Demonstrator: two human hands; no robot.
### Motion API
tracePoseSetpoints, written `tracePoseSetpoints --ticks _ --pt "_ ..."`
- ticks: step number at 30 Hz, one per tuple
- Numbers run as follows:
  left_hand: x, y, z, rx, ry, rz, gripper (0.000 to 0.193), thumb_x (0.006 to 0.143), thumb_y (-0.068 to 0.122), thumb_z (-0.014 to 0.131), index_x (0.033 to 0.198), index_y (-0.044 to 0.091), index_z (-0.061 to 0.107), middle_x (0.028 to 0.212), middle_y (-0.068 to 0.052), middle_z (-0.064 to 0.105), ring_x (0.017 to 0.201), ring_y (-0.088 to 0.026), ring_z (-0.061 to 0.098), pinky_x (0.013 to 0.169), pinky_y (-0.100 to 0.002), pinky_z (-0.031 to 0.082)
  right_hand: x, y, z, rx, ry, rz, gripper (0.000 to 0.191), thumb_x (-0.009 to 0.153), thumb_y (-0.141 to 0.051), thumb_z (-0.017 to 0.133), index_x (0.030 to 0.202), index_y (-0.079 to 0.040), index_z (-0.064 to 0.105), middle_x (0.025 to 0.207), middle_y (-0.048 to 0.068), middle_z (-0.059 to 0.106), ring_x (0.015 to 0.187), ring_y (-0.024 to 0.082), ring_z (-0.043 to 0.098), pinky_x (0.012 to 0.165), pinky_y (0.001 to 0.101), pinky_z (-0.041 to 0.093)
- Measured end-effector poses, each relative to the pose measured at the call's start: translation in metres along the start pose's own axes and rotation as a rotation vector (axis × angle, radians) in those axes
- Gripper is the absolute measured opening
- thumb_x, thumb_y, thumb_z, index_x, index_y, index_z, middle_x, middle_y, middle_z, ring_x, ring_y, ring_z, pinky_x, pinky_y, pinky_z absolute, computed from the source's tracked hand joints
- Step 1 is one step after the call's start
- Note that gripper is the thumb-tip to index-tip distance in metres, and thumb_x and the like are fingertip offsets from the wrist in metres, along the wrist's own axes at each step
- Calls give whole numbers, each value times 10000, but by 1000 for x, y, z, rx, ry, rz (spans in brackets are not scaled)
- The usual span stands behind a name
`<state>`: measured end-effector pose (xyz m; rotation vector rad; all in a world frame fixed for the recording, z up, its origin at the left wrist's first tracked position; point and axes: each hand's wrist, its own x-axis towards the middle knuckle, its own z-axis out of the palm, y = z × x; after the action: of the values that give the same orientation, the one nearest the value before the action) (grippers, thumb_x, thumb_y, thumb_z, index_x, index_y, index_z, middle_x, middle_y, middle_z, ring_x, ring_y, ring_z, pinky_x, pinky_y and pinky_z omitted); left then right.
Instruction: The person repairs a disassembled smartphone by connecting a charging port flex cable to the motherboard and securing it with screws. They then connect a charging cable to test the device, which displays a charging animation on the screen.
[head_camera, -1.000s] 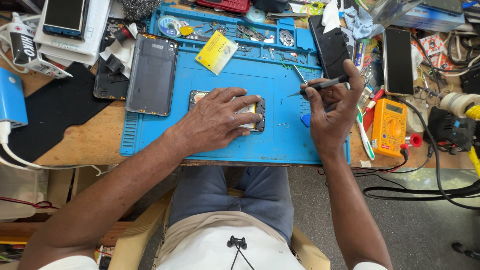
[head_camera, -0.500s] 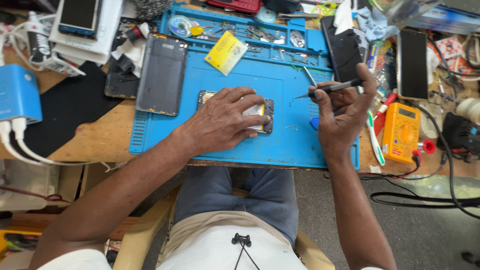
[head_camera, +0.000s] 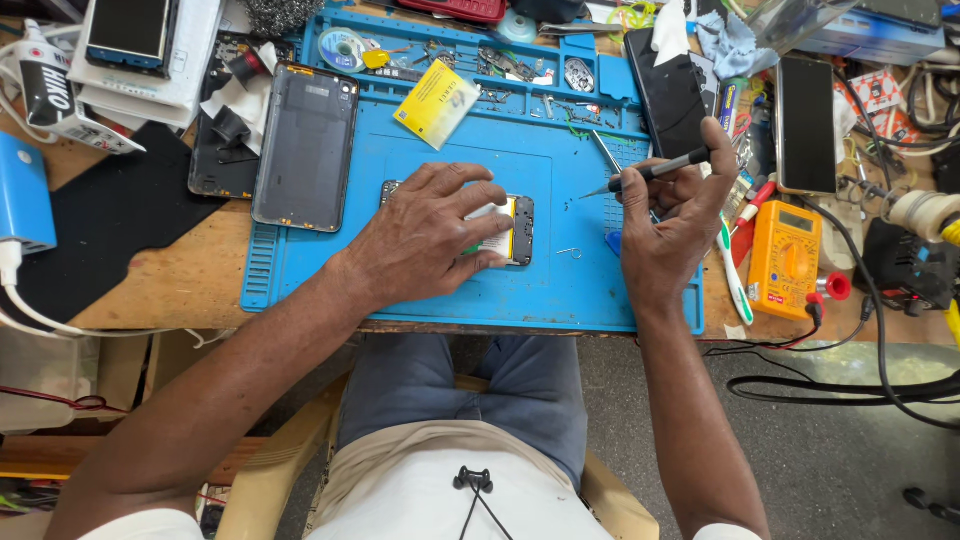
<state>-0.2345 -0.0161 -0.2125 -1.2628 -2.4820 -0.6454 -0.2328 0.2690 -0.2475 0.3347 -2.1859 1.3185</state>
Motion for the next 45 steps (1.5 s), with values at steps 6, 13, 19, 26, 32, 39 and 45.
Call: tracePoseSetpoints --ticks 6,13,19,26,32,39,45 --pt "-1 1 -2 15 50 -34 370 862 337 801 1150 116 729 1167 -53 653 1240 -260 563 1022 -452 444 2 0 3 -29 -18 17 689 1141 64 721 1587 -87 219 1063 127 732 946 149 765 808 232 603" --pt "-1 0 2 42 57 -44 321 879 268 783 1156 111 740 1153 -51 662 1209 -251 569 1001 -438 451 3 -10 5 268 -9 110 695 1155 76 697 1610 -76 195 1124 141 722 978 168 763 857 272 661" --pt "-2 0 5 64 68 -50 334 889 281 780 1164 97 734 1141 -49 660 1210 -244 563 1007 -439 453 29 -11 23 357 -82 260 732 1074 2 782 1601 -58 278 1036 122 738 876 177 769 684 267 626" --pt "-2 0 6 55 20 -81 384 876 302 782 1187 84 731 1144 -55 661 1200 -245 555 1011 -435 442 39 -4 40 354 -117 304 739 1024 -50 815 1559 -28 305 946 107 752 770 169 755 593 229 571" --pt "-2 -2 8 80 6 -91 433 872 332 779 1216 77 721 1170 -63 655 1233 -250 538 1031 -441 433 37 -2 45 329 -129 322 732 1012 -52 808 1554 -29 317 915 97 748 770 163 764 581 222 579" --pt "-1 -3 9 80 -19 -115 512 861 376 779 1265 72 698 1225 -94 627 1260 -274 514 1045 -453 418 38 0 47 308 -127 311 746 1000 -68 815 1552 -36 315 912 101 755 764 164 767 566 223 581" --pt "-3 -5 11 110 -56 -118 576 891 438 739 1346 96 654 1268 -111 574 1303 -296 466 1083 -485 380 38 1 48 266 -128 304 742 998 -67 817 1549 -36 321 920 103 764 766 164 773 565 220 581"
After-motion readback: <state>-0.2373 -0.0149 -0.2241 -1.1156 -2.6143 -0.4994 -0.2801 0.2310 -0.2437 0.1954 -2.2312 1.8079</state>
